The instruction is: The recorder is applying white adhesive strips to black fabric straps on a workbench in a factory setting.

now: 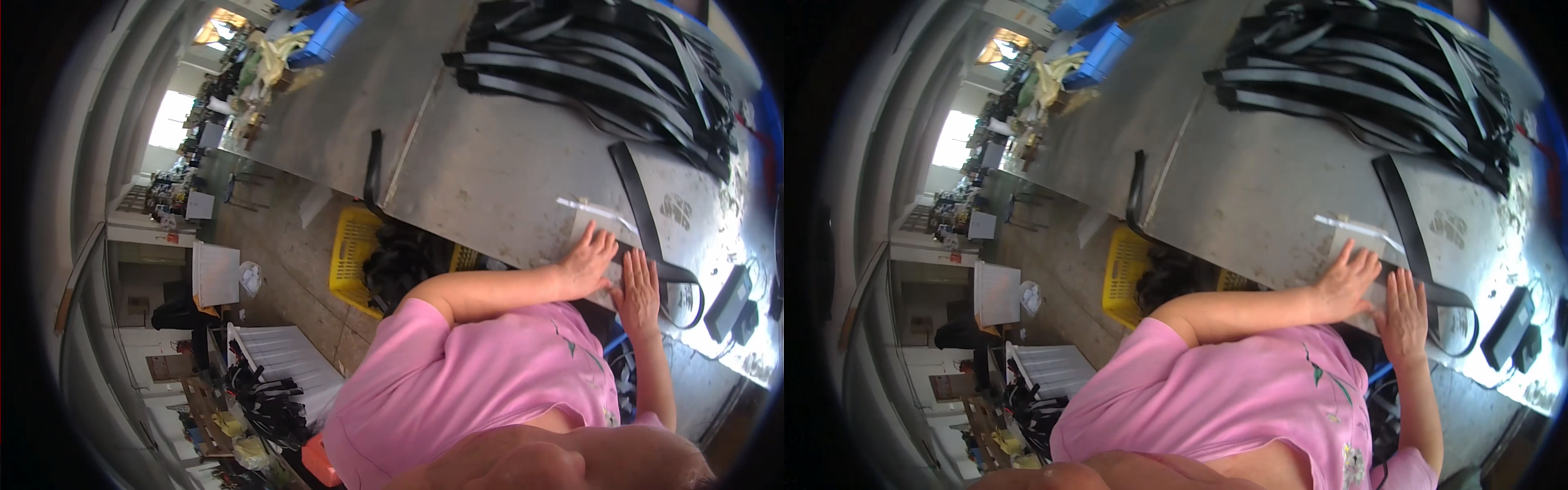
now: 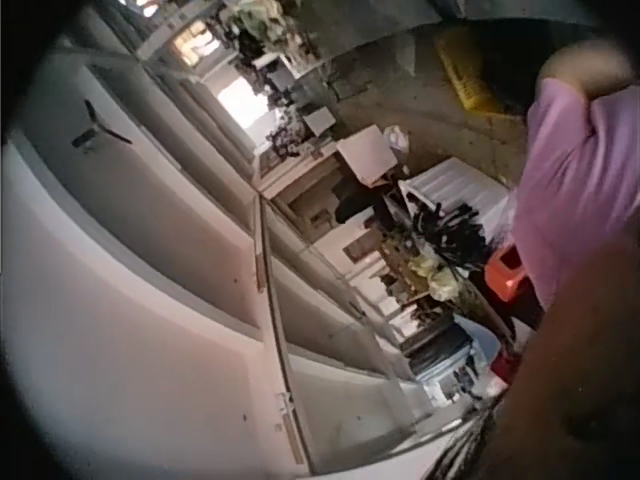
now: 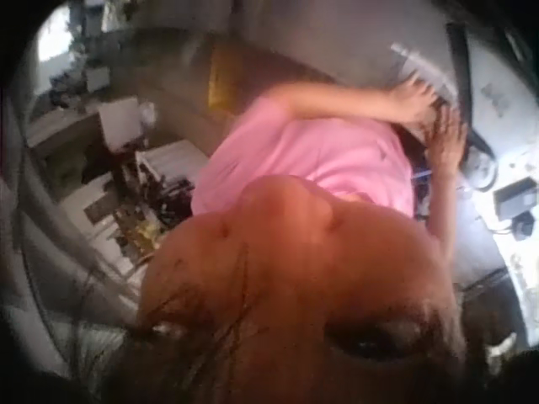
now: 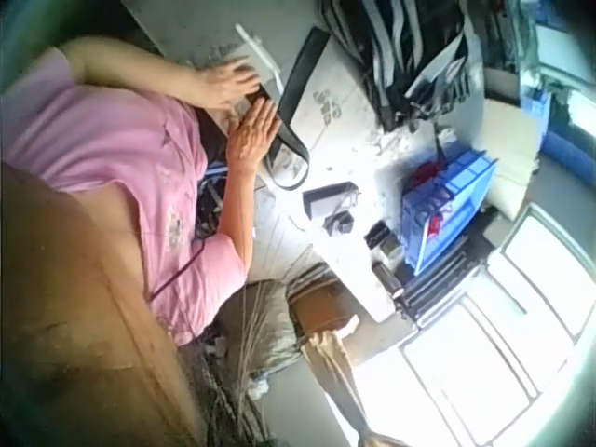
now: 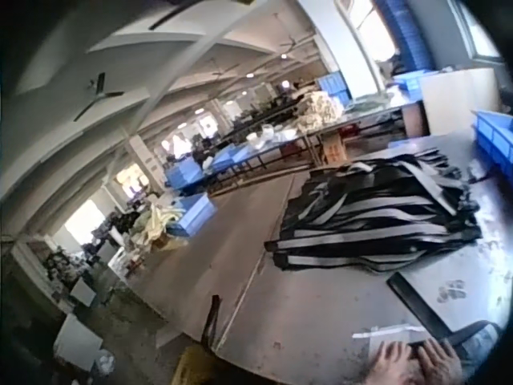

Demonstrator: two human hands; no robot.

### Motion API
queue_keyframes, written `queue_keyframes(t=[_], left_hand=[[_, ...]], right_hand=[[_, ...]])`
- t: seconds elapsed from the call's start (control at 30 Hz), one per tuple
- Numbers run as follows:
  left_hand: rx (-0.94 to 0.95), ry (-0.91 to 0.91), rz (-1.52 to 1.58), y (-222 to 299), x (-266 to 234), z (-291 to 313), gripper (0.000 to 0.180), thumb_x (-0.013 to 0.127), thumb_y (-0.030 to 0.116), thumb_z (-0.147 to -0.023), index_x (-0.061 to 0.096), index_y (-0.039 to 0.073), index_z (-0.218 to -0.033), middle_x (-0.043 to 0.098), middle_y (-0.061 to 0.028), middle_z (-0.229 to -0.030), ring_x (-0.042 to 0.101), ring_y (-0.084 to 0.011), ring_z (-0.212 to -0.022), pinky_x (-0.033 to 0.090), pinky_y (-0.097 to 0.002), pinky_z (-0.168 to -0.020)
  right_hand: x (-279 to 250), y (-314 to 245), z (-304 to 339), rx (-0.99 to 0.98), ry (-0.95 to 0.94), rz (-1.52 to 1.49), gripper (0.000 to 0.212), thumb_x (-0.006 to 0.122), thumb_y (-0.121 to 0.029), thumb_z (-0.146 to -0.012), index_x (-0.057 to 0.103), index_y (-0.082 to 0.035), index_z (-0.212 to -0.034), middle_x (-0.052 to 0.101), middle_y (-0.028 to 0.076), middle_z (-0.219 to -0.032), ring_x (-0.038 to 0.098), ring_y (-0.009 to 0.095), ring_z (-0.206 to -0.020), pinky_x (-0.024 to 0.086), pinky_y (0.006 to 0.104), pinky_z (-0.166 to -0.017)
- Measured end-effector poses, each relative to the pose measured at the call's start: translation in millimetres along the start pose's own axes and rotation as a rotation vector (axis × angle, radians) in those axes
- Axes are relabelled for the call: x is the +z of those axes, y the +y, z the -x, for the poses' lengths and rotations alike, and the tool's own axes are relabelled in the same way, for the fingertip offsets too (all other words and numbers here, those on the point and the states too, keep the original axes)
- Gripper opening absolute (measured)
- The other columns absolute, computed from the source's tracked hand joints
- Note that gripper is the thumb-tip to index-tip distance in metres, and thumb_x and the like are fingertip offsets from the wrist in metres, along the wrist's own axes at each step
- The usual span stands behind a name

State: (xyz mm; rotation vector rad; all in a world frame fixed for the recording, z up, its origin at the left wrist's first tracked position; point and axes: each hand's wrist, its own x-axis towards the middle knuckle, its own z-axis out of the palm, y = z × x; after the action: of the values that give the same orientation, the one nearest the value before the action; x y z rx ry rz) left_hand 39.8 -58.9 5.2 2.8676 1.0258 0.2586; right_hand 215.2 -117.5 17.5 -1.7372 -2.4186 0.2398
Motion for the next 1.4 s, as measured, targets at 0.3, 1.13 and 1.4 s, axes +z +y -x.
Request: queue_keyframes(t=[0.3, 1.13, 1.4], left_hand=[[0.012, 0.0, 0.084, -14.0, -6.3, -38.5, 0.036, 0.069, 0.03, -0.068, 0.059, 0.004, -0.089, 0.056, -0.0085, -0.092, 0.052, -0.0232, -0.092, 0.035, -0.0378, -0.085], [-0.433, -0.337, 0.976, -76.8, -77.6, 63.4, 0.015, 0.062, 0.014, -0.08, 0.063, 0.002, -0.089, 0.062, -0.0102, -0.07, 0.06, -0.0233, -0.062, 0.047, -0.0324, -0.063], [-0.319, -0.175, 0.568, -177.5, -128.3, 118.6, 0.012, 0.059, 0.012, -0.078, 0.061, 0.007, -0.089, 0.056, -0.0111, -0.084, 0.057, -0.0316, -0.079, 0.045, -0.0386, -0.069]], right_hand=[[8.7, 5.6, -4.1, -0.007, 0.04, -0.182, 0.053, 0.044, 0.0, -0.079, 0.039, 0.0, -0.131, 0.042, 0.017, -0.135, 0.033, 0.029, -0.131, 0.02, 0.0458, -0.11], [-10.8, 32.0, -240.6, 0.223, -0.066, 0.058, 0.051, 0.071, -0.031, -0.071, 0.054, -0.012, -0.115, 0.051, 0.014, -0.114, 0.051, 0.03, -0.111, 0.048, 0.04, -0.087], [-69.5, 100.1, -233.6, 0.063, -0.005, -0.392, 0.048, 0.069, -0.038, -0.073, 0.06, 0.001, -0.1, 0.063, 0.014, -0.083, 0.06, 0.023, -0.079, 0.047, 0.0347, -0.069]])
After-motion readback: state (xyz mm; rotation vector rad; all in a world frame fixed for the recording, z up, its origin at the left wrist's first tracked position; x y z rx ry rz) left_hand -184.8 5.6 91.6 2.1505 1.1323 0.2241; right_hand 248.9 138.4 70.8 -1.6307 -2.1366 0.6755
